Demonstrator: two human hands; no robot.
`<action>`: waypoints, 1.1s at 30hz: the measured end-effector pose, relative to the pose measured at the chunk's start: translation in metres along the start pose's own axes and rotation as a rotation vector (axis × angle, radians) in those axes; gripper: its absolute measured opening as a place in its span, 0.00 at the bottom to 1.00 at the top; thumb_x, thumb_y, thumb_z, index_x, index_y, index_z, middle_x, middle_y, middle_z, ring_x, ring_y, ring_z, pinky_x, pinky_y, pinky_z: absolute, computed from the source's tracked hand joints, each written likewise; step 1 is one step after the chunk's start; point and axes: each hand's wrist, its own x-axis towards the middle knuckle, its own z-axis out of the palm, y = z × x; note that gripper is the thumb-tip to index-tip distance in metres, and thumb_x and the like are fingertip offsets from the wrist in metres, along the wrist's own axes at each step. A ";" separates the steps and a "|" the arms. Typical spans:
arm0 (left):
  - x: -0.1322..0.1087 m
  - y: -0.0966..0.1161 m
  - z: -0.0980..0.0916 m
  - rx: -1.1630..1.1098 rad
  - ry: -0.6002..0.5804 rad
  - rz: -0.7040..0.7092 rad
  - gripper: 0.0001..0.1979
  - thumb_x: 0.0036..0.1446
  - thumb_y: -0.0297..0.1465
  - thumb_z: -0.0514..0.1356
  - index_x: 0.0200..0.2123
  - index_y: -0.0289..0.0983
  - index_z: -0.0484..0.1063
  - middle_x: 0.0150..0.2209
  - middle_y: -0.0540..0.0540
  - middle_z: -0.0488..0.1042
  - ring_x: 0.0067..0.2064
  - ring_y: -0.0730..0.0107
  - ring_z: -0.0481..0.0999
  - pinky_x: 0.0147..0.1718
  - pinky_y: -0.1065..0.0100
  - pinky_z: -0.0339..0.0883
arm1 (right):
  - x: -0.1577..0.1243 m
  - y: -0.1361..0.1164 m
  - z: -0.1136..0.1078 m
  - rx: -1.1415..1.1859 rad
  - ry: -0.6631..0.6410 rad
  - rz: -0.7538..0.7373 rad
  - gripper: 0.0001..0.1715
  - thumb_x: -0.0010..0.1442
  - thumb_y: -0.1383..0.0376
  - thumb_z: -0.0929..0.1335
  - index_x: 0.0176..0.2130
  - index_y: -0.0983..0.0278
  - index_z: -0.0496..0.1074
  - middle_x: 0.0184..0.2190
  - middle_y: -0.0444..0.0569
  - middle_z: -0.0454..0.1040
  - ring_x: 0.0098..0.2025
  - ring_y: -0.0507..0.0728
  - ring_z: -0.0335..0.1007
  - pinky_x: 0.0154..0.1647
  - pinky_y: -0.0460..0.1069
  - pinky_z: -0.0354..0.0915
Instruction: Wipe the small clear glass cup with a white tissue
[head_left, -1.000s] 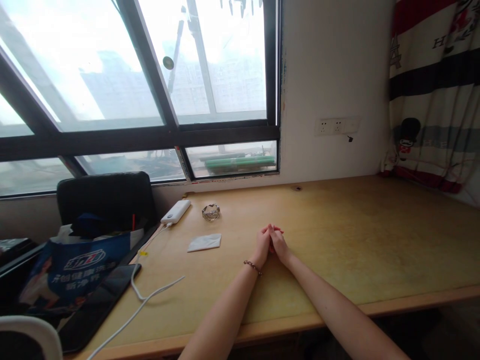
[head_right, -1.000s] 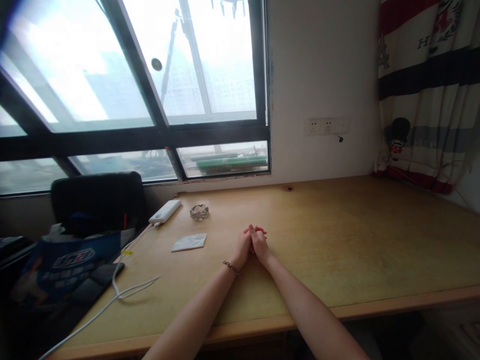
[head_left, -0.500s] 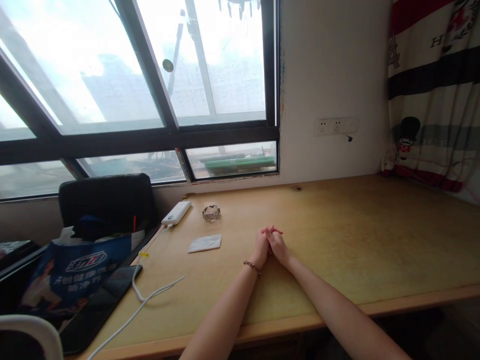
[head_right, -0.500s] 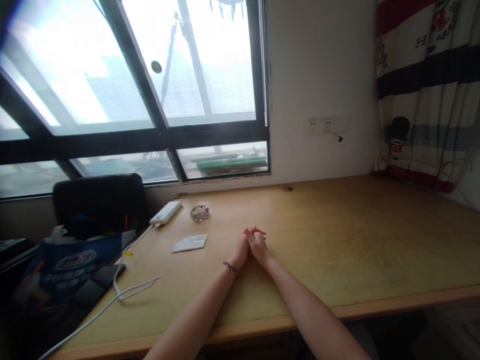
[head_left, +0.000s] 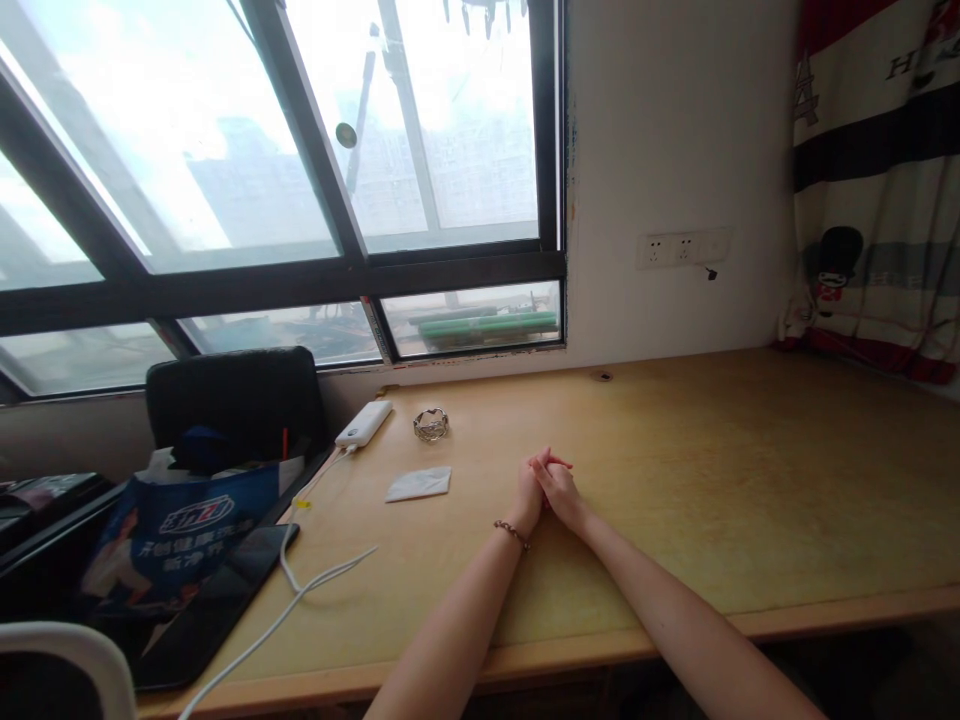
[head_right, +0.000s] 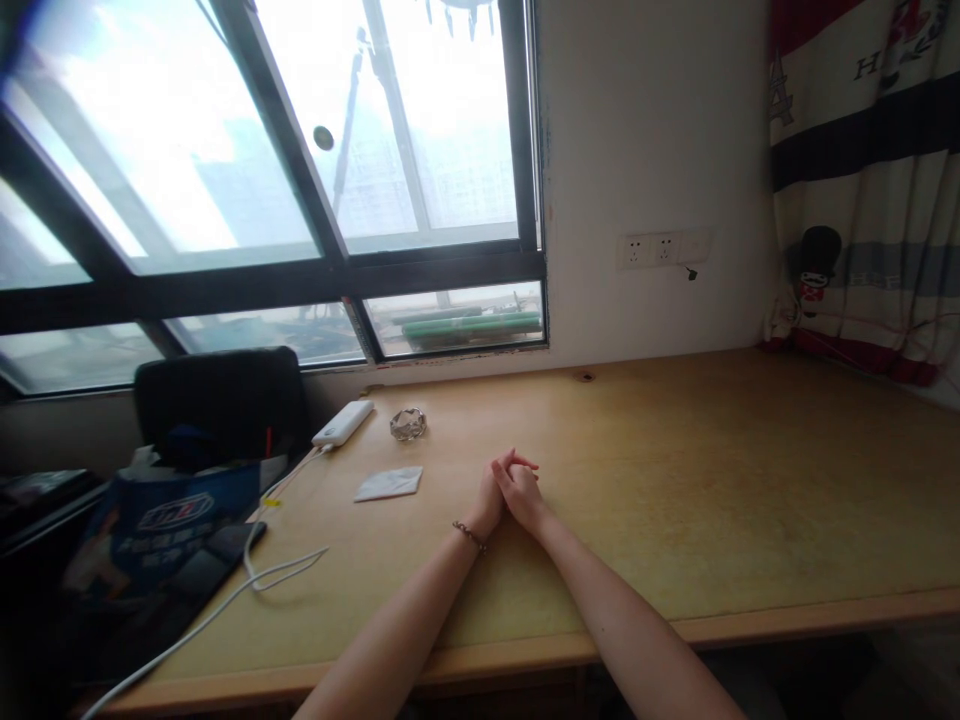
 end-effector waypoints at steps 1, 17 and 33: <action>0.000 0.001 0.000 0.000 -0.005 0.005 0.29 0.51 0.50 0.46 0.23 0.30 0.71 0.20 0.42 0.70 0.22 0.68 0.69 0.23 0.68 0.63 | 0.000 -0.001 0.000 0.005 0.001 0.002 0.33 0.49 0.40 0.58 0.16 0.65 0.64 0.10 0.44 0.60 0.16 0.51 0.58 0.14 0.44 0.49; 0.000 0.000 0.000 -0.001 -0.001 0.016 0.29 0.51 0.51 0.46 0.22 0.31 0.71 0.20 0.42 0.70 0.22 0.67 0.69 0.23 0.68 0.63 | 0.000 0.004 0.000 -0.072 -0.008 -0.032 0.33 0.52 0.42 0.56 0.18 0.67 0.64 0.12 0.45 0.62 0.16 0.50 0.57 0.14 0.43 0.50; 0.000 0.002 0.001 0.025 0.004 0.007 0.30 0.51 0.52 0.46 0.22 0.31 0.71 0.20 0.41 0.71 0.23 0.66 0.70 0.23 0.68 0.64 | 0.001 0.005 0.000 -0.105 0.001 -0.022 0.35 0.52 0.41 0.56 0.18 0.67 0.65 0.13 0.46 0.63 0.17 0.50 0.58 0.14 0.43 0.51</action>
